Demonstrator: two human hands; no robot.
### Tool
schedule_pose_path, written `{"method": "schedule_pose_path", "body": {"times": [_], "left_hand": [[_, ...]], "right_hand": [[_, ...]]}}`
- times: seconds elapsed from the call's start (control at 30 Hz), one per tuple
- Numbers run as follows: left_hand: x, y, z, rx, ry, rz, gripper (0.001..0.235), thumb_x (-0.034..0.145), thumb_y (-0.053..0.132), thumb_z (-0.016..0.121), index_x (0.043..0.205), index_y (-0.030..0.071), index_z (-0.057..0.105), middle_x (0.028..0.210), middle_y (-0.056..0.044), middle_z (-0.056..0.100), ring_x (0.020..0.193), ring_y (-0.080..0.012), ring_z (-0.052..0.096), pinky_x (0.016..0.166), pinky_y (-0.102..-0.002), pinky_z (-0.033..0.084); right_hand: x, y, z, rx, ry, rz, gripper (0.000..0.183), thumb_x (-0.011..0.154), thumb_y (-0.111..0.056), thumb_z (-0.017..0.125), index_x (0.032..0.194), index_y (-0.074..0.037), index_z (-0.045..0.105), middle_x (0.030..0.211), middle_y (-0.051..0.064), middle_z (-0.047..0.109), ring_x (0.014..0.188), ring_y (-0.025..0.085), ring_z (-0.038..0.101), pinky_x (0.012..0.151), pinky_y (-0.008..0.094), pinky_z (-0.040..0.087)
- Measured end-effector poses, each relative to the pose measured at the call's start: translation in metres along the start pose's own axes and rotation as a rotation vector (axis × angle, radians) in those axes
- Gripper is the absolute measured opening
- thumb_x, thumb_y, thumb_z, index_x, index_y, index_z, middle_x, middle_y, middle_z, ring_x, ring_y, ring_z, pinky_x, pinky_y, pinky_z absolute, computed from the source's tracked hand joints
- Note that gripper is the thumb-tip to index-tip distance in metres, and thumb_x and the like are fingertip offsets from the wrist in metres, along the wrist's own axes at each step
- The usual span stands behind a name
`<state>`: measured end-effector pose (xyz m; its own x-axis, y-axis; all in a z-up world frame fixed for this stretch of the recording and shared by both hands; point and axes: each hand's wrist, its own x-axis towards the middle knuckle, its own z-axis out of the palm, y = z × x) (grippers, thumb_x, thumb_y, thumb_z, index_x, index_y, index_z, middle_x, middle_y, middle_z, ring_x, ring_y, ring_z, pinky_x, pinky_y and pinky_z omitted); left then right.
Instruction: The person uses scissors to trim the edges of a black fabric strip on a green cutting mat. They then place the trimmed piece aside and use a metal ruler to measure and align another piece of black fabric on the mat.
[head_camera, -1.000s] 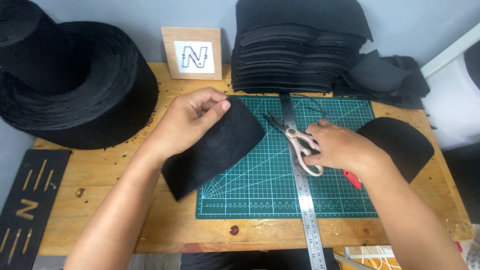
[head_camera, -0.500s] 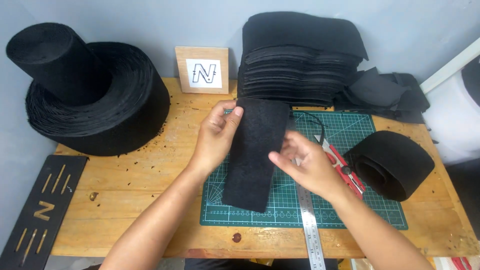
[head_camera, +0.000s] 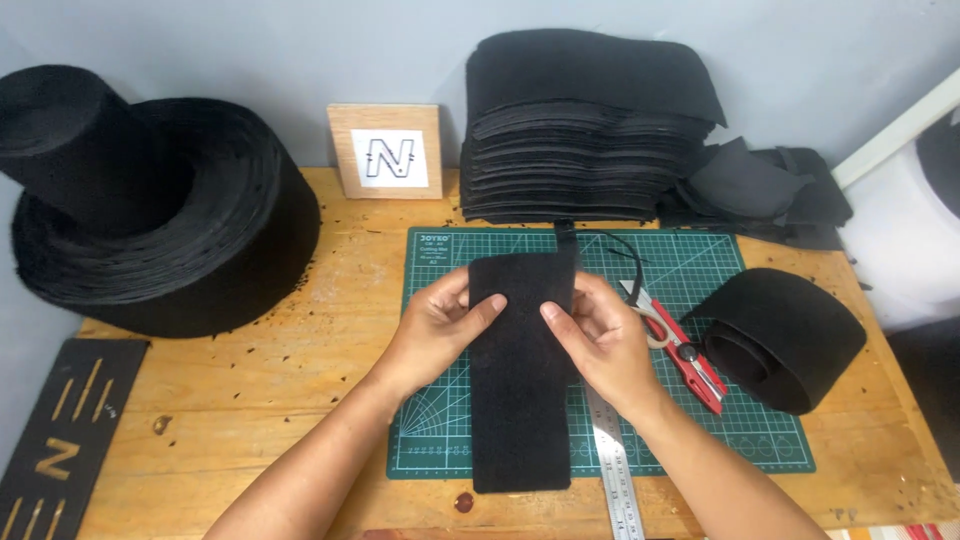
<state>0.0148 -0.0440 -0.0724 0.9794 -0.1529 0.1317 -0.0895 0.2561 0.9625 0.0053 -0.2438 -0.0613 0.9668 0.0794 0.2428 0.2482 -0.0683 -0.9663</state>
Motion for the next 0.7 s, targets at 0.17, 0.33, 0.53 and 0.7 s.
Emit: {"method": "schedule_pose_path", "body": {"times": [0.17, 0.33, 0.53, 0.7], "left_hand": [[-0.003, 0.005, 0.004, 0.028, -0.001, -0.042, 0.033, 0.094, -0.001, 0.067, 0.126, -0.001, 0.069, 0.100, -0.021, 0.080, 0.089, -0.0251, 0.077, 0.075, -0.039, 0.068], [-0.005, -0.020, -0.016, 0.050, 0.021, -0.062, 0.031, 0.096, 0.000, 0.064, 0.127, -0.002, 0.069, 0.101, -0.023, 0.079, 0.089, -0.0270, 0.077, 0.075, -0.041, 0.067], [-0.006, 0.000, -0.002, 0.082, -0.054, -0.100, 0.035, 0.095, 0.009, 0.069, 0.129, -0.001, 0.065, 0.092, -0.022, 0.078, 0.075, -0.0268, 0.079, 0.060, -0.035, 0.067], [-0.001, -0.006, -0.001, 0.071, -0.018, -0.109, 0.019, 0.096, 0.008, 0.070, 0.112, -0.002, 0.073, 0.082, -0.014, 0.077, 0.070, -0.0183, 0.075, 0.057, -0.030, 0.064]], "right_hand": [[0.001, 0.010, -0.008, -0.033, 0.018, -0.120, 0.020, 0.094, -0.006, 0.070, 0.114, -0.003, 0.074, 0.092, 0.014, 0.075, 0.084, 0.025, 0.077, 0.072, 0.037, 0.065], [0.000, 0.047, -0.017, -0.022, 0.035, -0.125, 0.016, 0.094, -0.004, 0.070, 0.109, -0.003, 0.078, 0.091, 0.014, 0.075, 0.083, 0.027, 0.077, 0.076, 0.039, 0.065], [0.002, 0.044, -0.021, -0.055, 0.108, -0.079, 0.015, 0.097, -0.008, 0.070, 0.109, -0.002, 0.077, 0.090, 0.013, 0.076, 0.082, 0.022, 0.076, 0.073, 0.037, 0.064], [0.003, 0.051, -0.028, 0.015, 0.056, -0.018, 0.028, 0.098, -0.009, 0.068, 0.125, 0.000, 0.067, 0.097, 0.013, 0.073, 0.088, 0.018, 0.071, 0.075, 0.036, 0.064]]}}
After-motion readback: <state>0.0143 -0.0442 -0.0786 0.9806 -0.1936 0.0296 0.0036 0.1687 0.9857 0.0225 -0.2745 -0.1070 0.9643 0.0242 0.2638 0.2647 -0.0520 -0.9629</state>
